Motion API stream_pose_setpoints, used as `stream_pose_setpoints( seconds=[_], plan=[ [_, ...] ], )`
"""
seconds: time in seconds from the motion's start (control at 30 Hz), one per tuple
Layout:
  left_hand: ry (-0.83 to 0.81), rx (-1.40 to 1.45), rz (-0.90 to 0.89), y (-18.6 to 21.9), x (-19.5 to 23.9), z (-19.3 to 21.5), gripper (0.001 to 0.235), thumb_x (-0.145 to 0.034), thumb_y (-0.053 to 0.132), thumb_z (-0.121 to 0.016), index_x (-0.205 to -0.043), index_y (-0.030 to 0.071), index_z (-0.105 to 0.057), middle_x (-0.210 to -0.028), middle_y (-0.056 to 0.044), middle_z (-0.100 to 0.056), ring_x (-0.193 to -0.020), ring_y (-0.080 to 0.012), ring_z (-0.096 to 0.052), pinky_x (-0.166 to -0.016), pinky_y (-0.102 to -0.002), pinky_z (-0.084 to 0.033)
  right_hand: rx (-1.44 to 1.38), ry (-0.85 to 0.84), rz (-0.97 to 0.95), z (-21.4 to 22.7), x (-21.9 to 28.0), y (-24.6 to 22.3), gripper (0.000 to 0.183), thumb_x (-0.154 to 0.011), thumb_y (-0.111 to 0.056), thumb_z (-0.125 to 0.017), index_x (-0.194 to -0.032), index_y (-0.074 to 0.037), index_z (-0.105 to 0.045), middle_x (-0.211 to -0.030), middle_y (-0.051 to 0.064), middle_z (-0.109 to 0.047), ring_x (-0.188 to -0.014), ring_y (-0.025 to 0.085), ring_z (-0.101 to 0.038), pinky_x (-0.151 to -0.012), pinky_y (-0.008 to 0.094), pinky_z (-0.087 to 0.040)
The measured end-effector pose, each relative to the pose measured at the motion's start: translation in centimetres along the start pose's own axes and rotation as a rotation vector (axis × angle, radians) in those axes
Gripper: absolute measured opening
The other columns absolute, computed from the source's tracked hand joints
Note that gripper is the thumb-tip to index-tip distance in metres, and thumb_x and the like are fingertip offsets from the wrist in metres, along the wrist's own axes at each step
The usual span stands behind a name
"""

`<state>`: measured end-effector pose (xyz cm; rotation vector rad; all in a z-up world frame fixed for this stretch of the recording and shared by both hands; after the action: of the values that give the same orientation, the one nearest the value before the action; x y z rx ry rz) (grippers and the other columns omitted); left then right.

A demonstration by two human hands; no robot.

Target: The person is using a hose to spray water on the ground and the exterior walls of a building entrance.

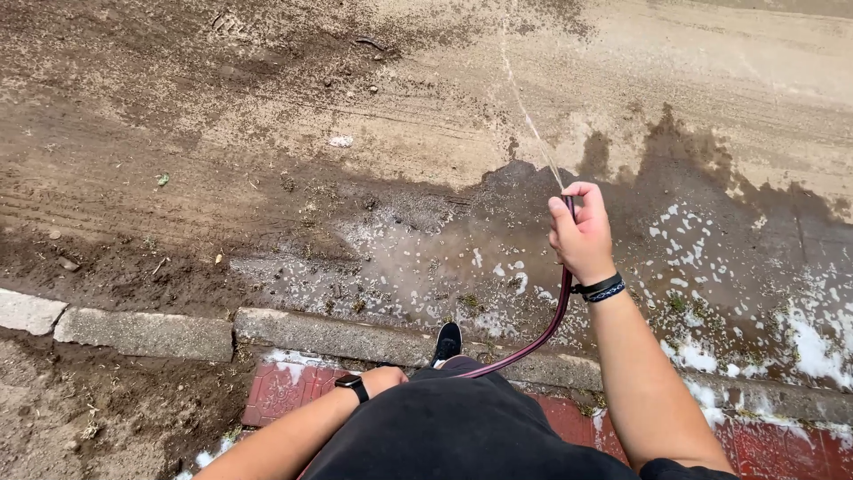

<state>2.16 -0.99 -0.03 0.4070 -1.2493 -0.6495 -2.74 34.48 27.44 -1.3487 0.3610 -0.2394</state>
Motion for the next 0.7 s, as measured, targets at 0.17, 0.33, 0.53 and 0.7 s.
stream_pose_setpoints(
  seconds=[0.17,0.33,0.53,0.7],
  plan=[
    [0.004,-0.014,0.002,-0.2,-0.6,-0.3,0.036,-0.084,0.057,-0.066,-0.082,0.023,-0.077,-0.085,-0.005,-0.075,-0.077,-0.0240,-0.066,-0.078,-0.037,-0.051,-0.025,0.217,-0.120,-0.3,-1.1,0.0,0.013,-0.108,-0.017,-0.050,-0.110,-0.018,-0.038,-0.060,-0.002,-0.039,-0.036,0.009,-0.036,-0.027,0.024,-0.027],
    [-0.002,-0.021,0.044,0.8,0.7,-0.4,0.040,-0.082,0.063,-0.066,-0.089,0.026,-0.079,-0.091,-0.004,-0.076,-0.081,-0.0257,-0.069,-0.081,-0.039,-0.053,0.048,0.191,-0.155,0.9,-0.4,-0.1,0.014,-0.109,-0.018,-0.051,-0.113,-0.017,-0.038,-0.061,-0.001,-0.042,-0.036,0.010,-0.039,-0.026,0.025,-0.028],
    [-0.029,-0.007,0.012,0.5,0.0,-0.9,0.044,-0.087,0.060,-0.061,-0.091,0.021,-0.079,-0.089,-0.007,-0.075,-0.077,-0.0261,-0.066,-0.079,-0.039,-0.053,0.005,-0.095,-0.135,0.8,1.0,0.3,0.015,-0.106,-0.015,-0.052,-0.110,-0.017,-0.038,-0.060,-0.003,-0.034,-0.038,0.009,-0.037,-0.031,0.024,-0.027],
    [-0.046,-0.047,-0.039,0.3,-1.6,-1.9,0.046,-0.086,0.062,-0.063,-0.093,0.020,-0.079,-0.084,-0.007,-0.073,-0.071,-0.0277,-0.063,-0.073,-0.039,-0.052,0.080,0.327,-0.251,2.5,0.3,0.5,0.014,-0.110,-0.022,-0.046,-0.116,-0.016,-0.035,-0.060,-0.002,-0.035,-0.037,0.010,-0.034,-0.028,0.027,-0.031]
  ],
)
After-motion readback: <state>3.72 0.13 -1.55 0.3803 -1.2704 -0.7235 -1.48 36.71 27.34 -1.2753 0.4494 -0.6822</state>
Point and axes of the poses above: each hand's wrist, its own x-axis away from the middle knuckle, its own z-axis out of the back of the hand, y = z × x, the point moved 1 cm from there along -x, towards the middle knuckle
